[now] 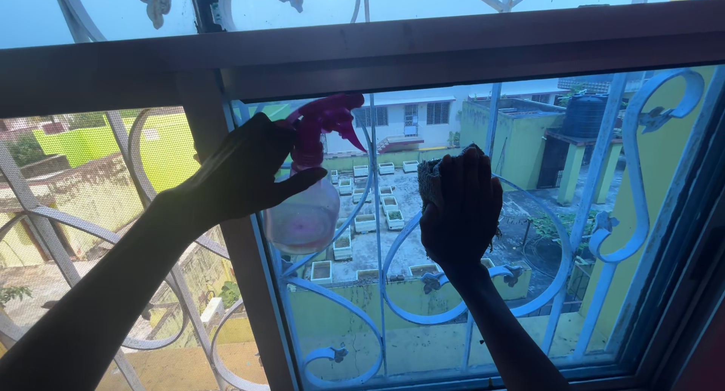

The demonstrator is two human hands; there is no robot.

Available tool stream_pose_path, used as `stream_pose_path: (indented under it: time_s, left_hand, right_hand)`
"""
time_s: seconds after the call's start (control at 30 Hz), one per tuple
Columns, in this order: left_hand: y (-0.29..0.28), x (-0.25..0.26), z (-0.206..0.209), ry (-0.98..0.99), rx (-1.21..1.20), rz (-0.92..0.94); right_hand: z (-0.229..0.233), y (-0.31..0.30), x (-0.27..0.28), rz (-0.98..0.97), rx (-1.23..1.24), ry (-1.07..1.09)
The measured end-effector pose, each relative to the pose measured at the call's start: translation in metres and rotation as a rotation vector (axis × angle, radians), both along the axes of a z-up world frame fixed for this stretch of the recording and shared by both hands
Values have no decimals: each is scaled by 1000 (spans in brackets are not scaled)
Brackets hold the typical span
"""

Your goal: The person cleans a window with a decorative metal grille by repeatedly spraying a cleaning solution and wiping the glass with a cloth. They work methodically across different sections of the window, including the frame and grille, from an indoor viewpoint.

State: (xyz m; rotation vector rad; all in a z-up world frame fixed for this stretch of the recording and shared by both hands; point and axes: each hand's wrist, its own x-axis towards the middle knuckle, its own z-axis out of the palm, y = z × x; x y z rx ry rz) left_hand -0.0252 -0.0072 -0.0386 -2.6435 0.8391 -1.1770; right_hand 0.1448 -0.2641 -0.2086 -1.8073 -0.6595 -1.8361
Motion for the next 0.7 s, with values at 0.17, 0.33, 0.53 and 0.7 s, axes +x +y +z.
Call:
stream_pose_path:
  time_s: [0.17,0.33,0.53,0.7]
  left_hand:
    - [18,0,14,-176,72,-24]
    - [14,4,9,-242,37,-82]
    - [10,12,4,-313,10,-38]
    - [20,24,-2,-404,-2,-32]
  right_hand:
    - [-1,-2,1,14,-15,21]
    - [-1,-2,3,-21,-25,14]
    - [-2,-1,2,-23,-15,20]
    - [-1,0,0,-31,-24,67]
